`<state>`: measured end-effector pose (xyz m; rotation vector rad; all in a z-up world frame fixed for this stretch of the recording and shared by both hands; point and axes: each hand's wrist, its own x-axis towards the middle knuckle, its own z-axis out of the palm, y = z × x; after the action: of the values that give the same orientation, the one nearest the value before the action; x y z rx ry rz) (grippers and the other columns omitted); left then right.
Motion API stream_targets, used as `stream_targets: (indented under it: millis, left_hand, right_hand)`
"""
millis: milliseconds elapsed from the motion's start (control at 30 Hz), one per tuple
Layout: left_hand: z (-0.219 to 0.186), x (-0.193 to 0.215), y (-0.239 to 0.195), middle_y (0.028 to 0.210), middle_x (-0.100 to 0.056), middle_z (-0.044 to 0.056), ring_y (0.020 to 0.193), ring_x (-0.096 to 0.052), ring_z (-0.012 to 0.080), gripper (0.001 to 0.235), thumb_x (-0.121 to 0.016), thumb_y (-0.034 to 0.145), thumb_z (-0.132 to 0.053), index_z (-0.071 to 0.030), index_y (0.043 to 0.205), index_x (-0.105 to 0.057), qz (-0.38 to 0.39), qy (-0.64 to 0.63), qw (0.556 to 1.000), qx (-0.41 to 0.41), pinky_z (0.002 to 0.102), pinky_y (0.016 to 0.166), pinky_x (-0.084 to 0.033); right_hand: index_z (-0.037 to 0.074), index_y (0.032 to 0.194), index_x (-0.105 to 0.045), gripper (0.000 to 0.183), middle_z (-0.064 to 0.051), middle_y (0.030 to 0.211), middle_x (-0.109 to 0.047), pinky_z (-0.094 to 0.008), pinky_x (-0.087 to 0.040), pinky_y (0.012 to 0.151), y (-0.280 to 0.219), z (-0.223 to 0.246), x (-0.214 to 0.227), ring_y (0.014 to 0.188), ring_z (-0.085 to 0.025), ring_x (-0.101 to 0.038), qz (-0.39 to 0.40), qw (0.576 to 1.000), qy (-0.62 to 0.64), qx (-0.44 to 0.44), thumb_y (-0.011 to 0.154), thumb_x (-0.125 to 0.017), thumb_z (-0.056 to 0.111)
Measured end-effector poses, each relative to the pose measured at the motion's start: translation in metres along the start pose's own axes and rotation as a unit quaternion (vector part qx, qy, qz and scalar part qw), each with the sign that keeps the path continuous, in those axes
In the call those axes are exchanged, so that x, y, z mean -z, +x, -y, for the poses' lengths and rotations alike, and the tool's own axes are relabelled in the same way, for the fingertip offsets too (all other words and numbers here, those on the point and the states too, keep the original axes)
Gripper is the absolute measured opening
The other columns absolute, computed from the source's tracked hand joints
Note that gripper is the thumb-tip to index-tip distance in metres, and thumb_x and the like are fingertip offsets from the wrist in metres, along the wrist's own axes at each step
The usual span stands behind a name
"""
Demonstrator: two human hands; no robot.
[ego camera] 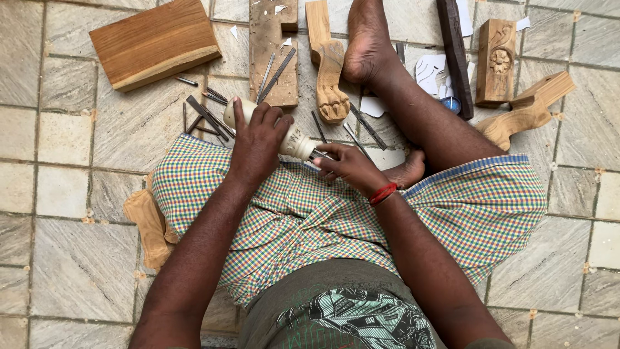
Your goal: The person sits on the floor and carves a small wooden piece shaped like a foot using various chisels and a wooden mallet. They repeatedly strike the chisels to shape the wood and occasionally apply a liquid from a bottle to the carving.
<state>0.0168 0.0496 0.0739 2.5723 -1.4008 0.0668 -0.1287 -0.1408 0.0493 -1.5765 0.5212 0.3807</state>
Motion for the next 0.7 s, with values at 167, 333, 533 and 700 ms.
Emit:
stream_targets:
  millis: [167, 333, 533, 700]
  left_hand:
    - [0.000, 0.001, 0.000, 0.129, -0.066, 0.009, 0.131, -0.056, 0.0300, 0.066, -0.087, 0.065, 0.001, -0.014, 0.127, -0.069, -0.004, 0.005, 1.000, -0.007, 0.075, 0.120, -0.011]
    - [0.006, 0.001, 0.001, 0.131, -0.065, 0.007, 0.133, -0.056, 0.0280, 0.061, -0.086, 0.070, 0.004, -0.017, 0.125, -0.070, -0.026, -0.009, 0.999, 0.036, 0.074, 0.122, -0.010]
    - [0.028, 0.009, 0.004, 0.131, -0.064, 0.008, 0.135, -0.053, 0.0286, 0.067, -0.083, 0.066, 0.010, -0.016, 0.126, -0.070, -0.022, -0.064, 0.990, 0.124, 0.071, 0.123, -0.011]
    - [0.032, 0.002, 0.009, 0.130, -0.064, 0.007, 0.135, -0.051, 0.0283, 0.069, -0.080, 0.065, 0.014, -0.016, 0.127, -0.069, 0.024, -0.030, 0.993, 0.114, 0.070, 0.122, -0.013]
  right_hand:
    - [-0.002, 0.124, -0.072, 0.051, -0.011, 0.079, -0.070, -0.033, -0.048, 0.059, 0.003, 0.020, -0.006, 0.063, -0.018, -0.058, 0.038, 0.993, -0.098, -0.051, 0.093, -0.071, 0.039]
    - [0.003, 0.100, -0.067, 0.041, -0.003, 0.074, -0.059, -0.032, -0.043, 0.056, -0.007, 0.016, 0.012, 0.059, -0.012, -0.050, 0.048, 0.986, -0.157, -0.012, 0.100, -0.063, 0.044]
    - [0.006, 0.084, -0.062, 0.036, -0.002, 0.065, -0.052, -0.030, -0.040, 0.057, -0.045, 0.003, 0.061, 0.054, -0.013, -0.046, 0.031, 0.993, -0.078, -0.080, 0.099, -0.066, 0.039]
    - [0.003, 0.082, -0.062, 0.038, -0.004, 0.068, -0.060, -0.035, -0.049, 0.061, -0.043, -0.008, 0.084, 0.060, -0.014, -0.055, -0.027, 0.976, -0.183, -0.115, 0.099, -0.065, 0.037]
